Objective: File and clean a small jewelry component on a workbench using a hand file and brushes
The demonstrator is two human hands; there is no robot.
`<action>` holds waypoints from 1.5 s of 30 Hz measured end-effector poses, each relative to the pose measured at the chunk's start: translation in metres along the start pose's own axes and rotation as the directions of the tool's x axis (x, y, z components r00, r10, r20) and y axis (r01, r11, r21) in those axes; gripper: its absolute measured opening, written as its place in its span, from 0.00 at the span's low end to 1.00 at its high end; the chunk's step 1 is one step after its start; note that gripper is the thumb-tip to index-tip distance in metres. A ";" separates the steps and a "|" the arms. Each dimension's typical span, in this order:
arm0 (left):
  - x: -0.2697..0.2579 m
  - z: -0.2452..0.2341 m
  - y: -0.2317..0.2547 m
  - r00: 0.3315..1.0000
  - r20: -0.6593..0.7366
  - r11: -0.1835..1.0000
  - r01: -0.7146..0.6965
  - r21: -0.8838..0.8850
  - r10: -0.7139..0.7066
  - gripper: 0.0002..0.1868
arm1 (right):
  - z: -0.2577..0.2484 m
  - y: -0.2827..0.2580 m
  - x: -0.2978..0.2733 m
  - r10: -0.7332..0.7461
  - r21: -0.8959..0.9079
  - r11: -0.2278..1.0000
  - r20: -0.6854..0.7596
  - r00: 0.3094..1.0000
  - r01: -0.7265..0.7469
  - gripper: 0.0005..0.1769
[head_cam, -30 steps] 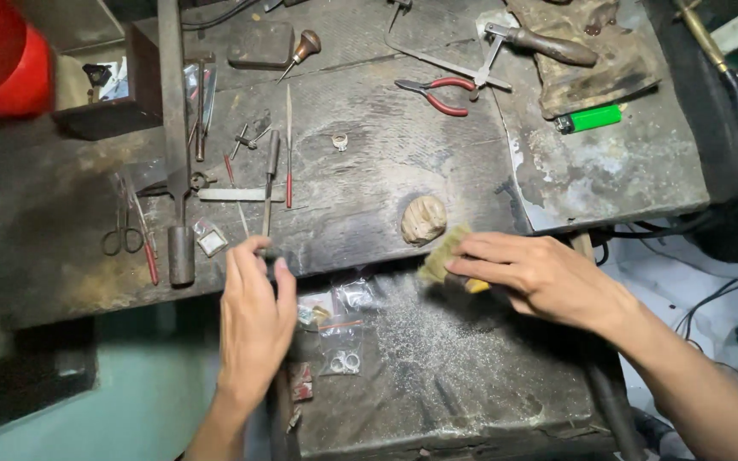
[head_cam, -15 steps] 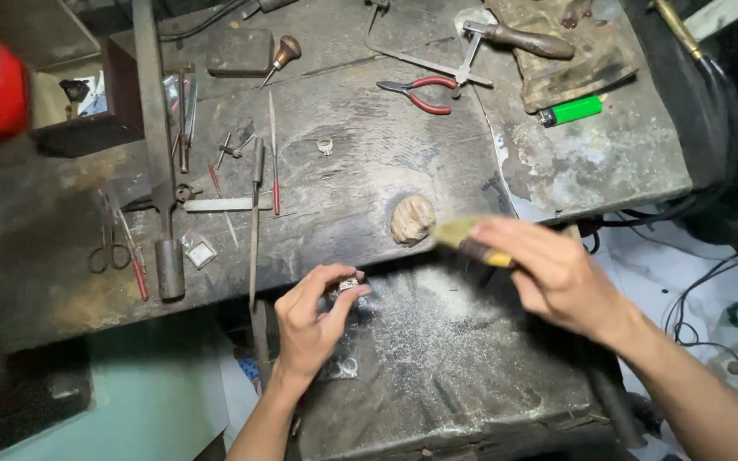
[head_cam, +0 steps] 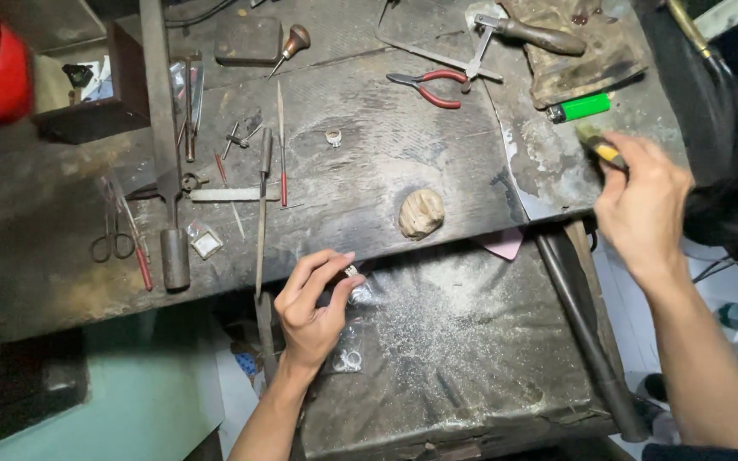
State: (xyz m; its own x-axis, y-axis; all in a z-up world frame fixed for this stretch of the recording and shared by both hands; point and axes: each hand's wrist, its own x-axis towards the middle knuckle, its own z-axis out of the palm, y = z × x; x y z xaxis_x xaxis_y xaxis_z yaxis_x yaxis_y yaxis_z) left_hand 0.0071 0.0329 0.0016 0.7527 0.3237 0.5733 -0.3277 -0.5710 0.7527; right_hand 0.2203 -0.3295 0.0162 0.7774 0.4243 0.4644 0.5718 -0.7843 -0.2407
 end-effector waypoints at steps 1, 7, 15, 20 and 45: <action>0.000 0.001 -0.001 1.000 -0.006 1.000 -0.003 -0.002 0.003 0.09 | -0.005 -0.031 0.003 -0.005 -0.003 1.000 -0.003 1.000 0.005 0.21; -0.002 0.002 -0.004 1.000 -0.026 1.000 0.013 0.019 -0.012 0.13 | -0.025 -0.142 -0.010 -0.226 0.462 0.886 0.344 0.911 0.045 0.35; -0.002 -0.004 -0.007 0.990 -0.140 0.995 0.007 0.100 0.007 0.14 | -0.028 -0.168 -0.011 -0.464 0.397 0.871 0.478 0.746 0.288 0.44; 0.000 -0.005 -0.005 0.984 -0.178 0.994 0.024 0.104 -0.005 0.12 | -0.014 -0.159 0.052 -0.321 0.157 0.945 0.272 0.907 0.288 0.27; 0.001 -0.010 -0.015 0.968 -0.250 0.975 0.031 0.220 0.026 0.04 | -0.015 -0.252 0.078 -0.472 0.184 0.863 0.626 0.621 0.471 0.40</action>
State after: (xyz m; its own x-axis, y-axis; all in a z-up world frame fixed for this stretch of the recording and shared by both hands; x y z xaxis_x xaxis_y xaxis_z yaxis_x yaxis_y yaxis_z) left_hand 0.0073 0.0492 -0.0061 0.5770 0.4874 0.6554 -0.1705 -0.7129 0.6803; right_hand 0.1328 -0.1058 0.1261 0.3766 0.9170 -0.1314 0.9076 -0.3937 -0.1461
